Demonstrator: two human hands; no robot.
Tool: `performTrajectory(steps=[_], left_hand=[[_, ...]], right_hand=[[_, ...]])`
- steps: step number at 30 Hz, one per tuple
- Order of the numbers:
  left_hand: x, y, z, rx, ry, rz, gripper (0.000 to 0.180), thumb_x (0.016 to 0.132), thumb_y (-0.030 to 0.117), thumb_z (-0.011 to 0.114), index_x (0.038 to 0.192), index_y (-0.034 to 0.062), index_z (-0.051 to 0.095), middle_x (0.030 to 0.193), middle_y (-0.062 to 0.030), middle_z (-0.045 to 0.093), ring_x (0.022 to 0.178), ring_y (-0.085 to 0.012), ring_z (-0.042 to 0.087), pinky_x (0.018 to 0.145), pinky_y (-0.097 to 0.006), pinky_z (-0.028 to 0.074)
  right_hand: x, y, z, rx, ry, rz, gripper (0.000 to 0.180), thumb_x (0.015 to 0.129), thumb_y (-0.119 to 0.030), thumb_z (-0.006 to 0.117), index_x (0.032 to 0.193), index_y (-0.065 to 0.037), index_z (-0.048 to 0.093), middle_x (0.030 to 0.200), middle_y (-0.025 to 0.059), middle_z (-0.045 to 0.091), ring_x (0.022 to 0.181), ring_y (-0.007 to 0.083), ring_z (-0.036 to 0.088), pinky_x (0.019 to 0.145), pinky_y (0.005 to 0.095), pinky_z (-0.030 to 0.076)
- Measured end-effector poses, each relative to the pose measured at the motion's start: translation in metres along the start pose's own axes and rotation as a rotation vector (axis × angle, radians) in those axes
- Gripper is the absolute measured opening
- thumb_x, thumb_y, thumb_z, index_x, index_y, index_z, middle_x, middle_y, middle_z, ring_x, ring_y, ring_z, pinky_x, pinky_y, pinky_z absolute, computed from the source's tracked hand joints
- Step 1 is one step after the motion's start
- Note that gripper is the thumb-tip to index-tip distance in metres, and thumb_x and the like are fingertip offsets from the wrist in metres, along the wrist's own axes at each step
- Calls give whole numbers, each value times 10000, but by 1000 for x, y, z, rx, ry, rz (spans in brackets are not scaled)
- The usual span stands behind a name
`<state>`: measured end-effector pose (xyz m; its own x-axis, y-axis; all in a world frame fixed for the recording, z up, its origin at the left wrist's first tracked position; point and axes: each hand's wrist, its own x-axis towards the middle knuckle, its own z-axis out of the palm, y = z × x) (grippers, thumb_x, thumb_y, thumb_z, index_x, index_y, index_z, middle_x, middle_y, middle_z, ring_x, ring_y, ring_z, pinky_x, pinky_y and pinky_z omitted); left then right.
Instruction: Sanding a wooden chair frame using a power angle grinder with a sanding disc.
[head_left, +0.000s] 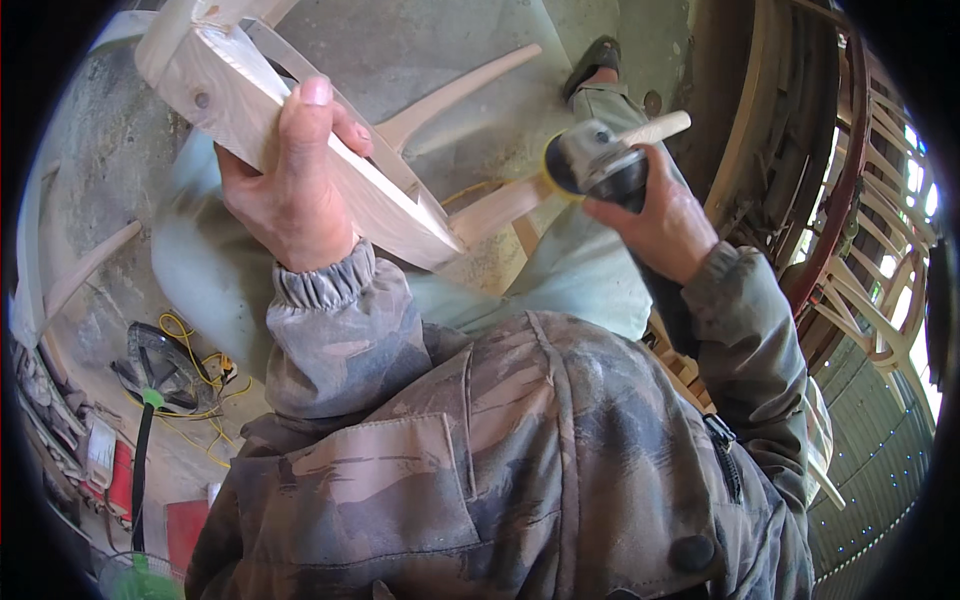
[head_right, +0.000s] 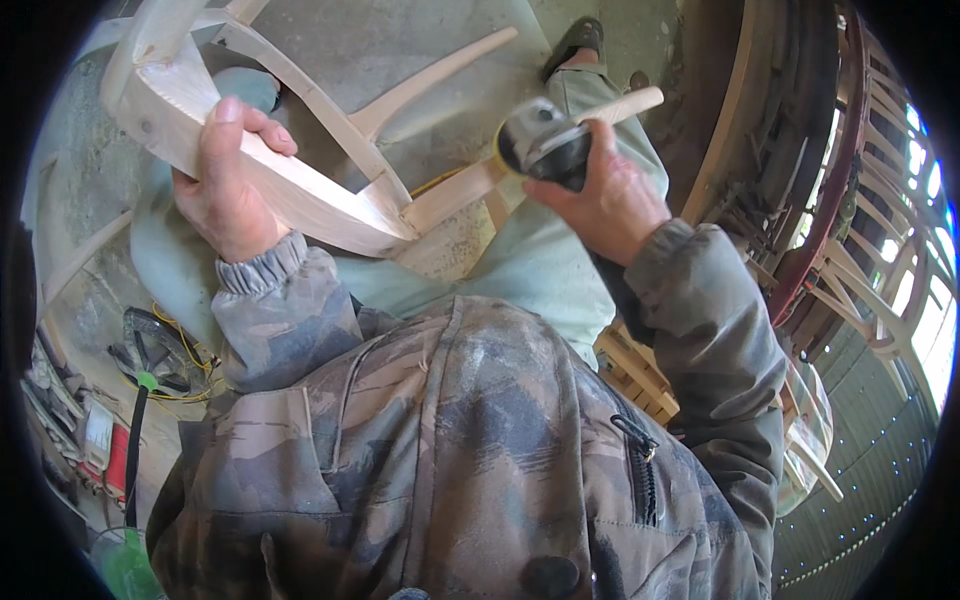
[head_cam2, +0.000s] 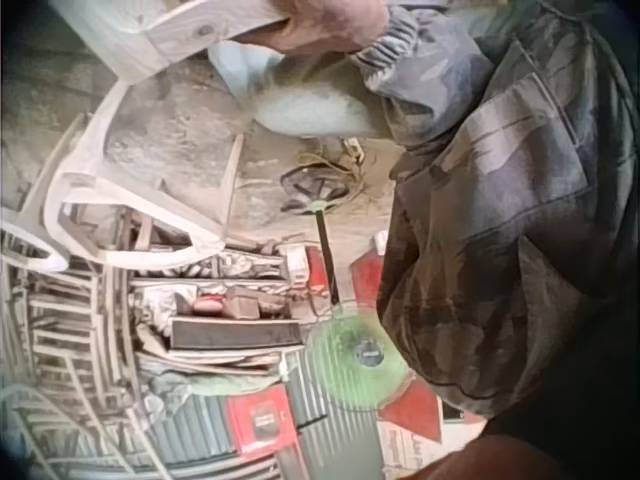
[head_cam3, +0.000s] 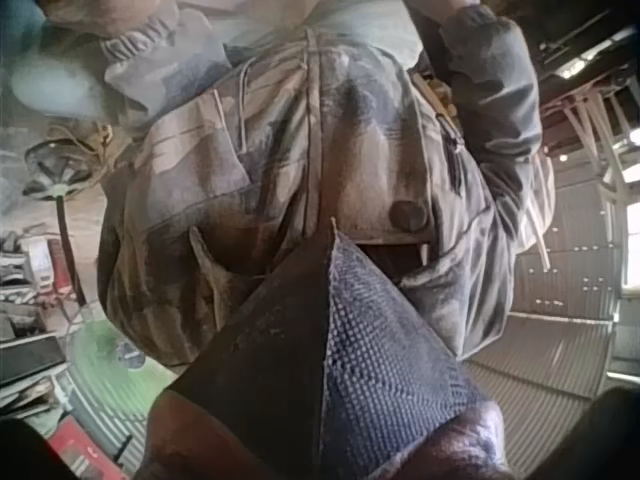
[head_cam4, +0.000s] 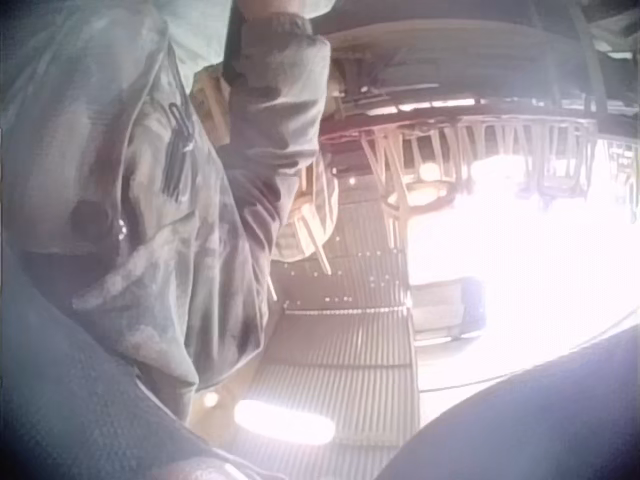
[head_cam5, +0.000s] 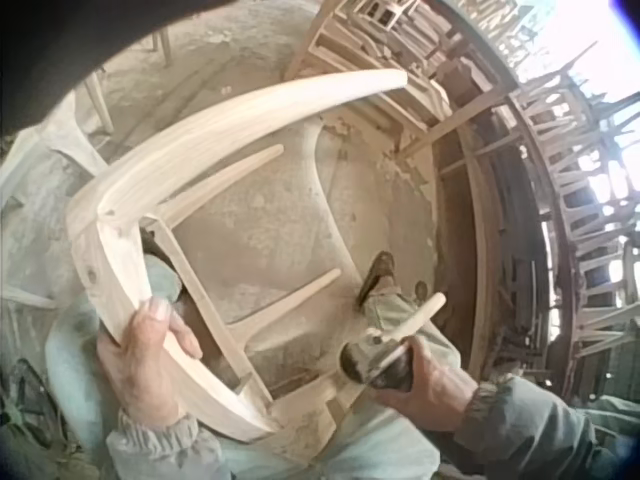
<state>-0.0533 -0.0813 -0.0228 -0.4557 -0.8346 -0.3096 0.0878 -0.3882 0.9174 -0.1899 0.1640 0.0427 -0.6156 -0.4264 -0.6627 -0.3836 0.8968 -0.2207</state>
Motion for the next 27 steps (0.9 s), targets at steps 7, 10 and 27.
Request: performTrajectory(steps=[7,10,27], left_hand=[[-10,-1,3,28,34,-55,289,807,257,722,811,0,591,650,-87,570,579,-177,556,559,-293,451],[-16,-2,2,48,35,-40,297,808,263,714,809,-7,590,643,-93,570,586,-176,555,568,-295,447],[-20,-3,-3,-124,-6,-85,744,773,132,786,1338,-80,350,806,-121,600,582,-153,583,559,-300,504]], right_hand=[[0,-21,4,186,-210,-11,771,807,-451,751,1261,61,398,1024,279,643,980,333,663,854,415,511],[12,-41,10,195,-334,4,772,811,-485,735,1232,77,412,1028,297,636,992,379,653,858,417,511],[23,-62,21,-10,-477,64,825,806,-492,743,1290,76,389,1113,285,621,1051,358,634,909,401,494]])
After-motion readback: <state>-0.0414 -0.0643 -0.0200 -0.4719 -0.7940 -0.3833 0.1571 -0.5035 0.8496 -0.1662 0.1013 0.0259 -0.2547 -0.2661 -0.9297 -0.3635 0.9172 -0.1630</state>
